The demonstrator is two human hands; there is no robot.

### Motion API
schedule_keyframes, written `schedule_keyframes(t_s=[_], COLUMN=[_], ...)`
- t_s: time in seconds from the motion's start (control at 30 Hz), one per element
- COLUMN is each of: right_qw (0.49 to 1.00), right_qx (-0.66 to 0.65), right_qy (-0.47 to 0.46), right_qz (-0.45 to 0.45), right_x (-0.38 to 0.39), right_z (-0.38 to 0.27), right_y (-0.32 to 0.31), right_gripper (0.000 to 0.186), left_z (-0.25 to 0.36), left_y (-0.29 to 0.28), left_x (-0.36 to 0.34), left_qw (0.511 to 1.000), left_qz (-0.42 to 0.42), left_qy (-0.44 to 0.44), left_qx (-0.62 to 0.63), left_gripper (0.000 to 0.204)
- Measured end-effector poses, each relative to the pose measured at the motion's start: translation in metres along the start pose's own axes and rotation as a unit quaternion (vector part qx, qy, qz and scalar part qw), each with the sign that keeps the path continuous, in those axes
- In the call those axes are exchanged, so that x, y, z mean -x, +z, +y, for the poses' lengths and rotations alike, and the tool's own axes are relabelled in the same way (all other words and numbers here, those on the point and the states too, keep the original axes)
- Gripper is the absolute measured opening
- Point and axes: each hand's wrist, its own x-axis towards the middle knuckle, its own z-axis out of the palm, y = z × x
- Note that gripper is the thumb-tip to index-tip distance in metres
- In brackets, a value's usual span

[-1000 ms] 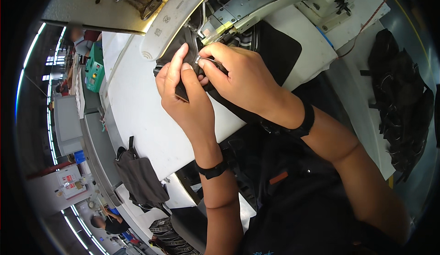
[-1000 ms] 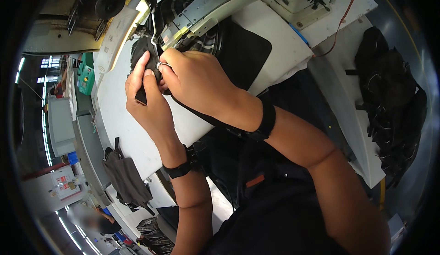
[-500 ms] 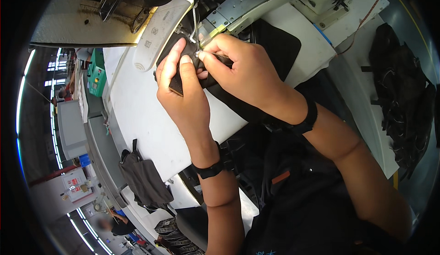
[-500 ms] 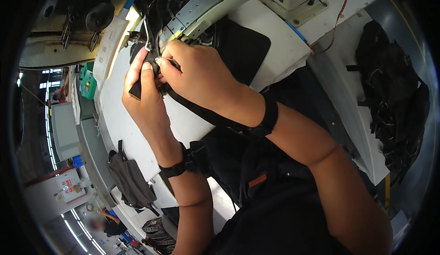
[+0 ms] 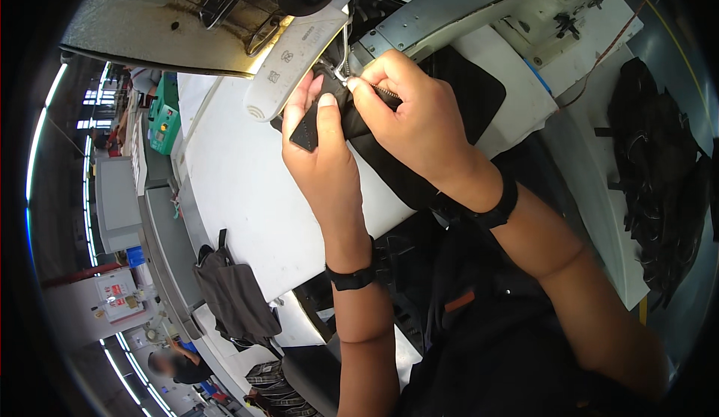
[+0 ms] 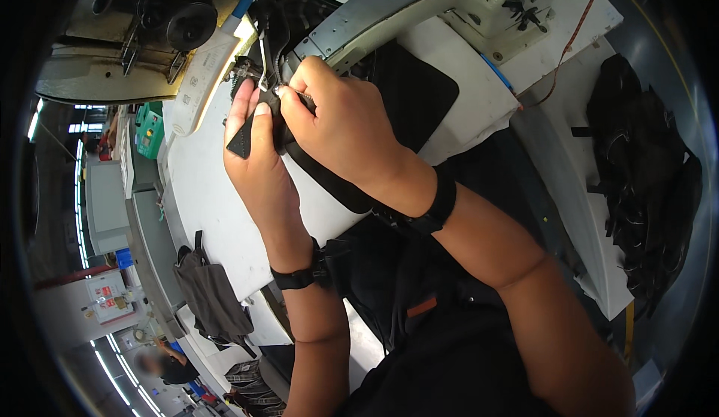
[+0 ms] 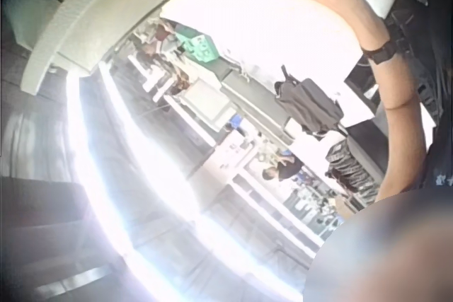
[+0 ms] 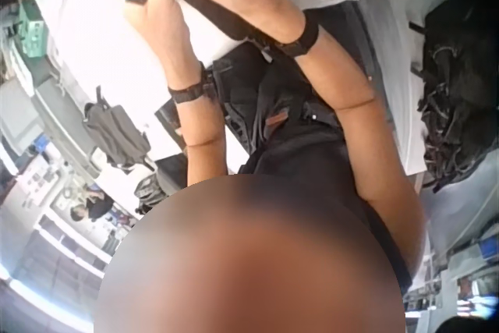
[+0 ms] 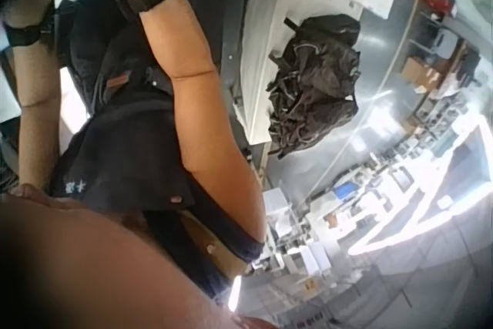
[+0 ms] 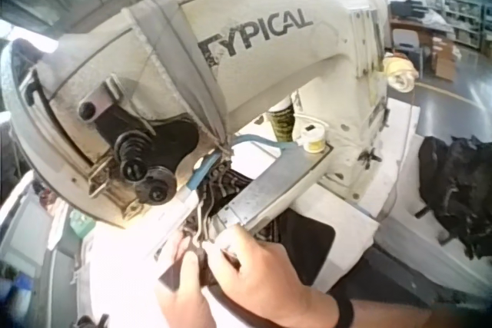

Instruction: The recorder is attaching a strap or component to a bag using an industrial sewing machine in a workshop.

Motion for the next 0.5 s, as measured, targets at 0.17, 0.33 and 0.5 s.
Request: schedule_keyframes(t_s=[0.17,0.33,0.5], right_qw=[1.000,0.995,0.995], right_qx=[-0.016,-0.035,-0.018], right_qy=[0.015,0.089,0.095], right_qz=[-0.003,-0.029,-0.035], right_x=[0.000,-0.004,-0.017], right_z=[0.004,-0.007,-0.015], right_y=[0.006,-0.001,-0.003], right_gripper=[0.012,0.012,0.016], left_z=[0.005,0.014,0.017], left_y=[-0.006,-0.006,-0.003], left_x=[-0.008,-0.013,-0.026], left_qw=[0.996,0.989,0.991], left_qz=[-0.027,-0.042,-0.042], left_qy=[-0.081,-0.123,-0.106], left_qx=[0.024,0.069,0.065], left_gripper=[0.043,0.041,0.019])
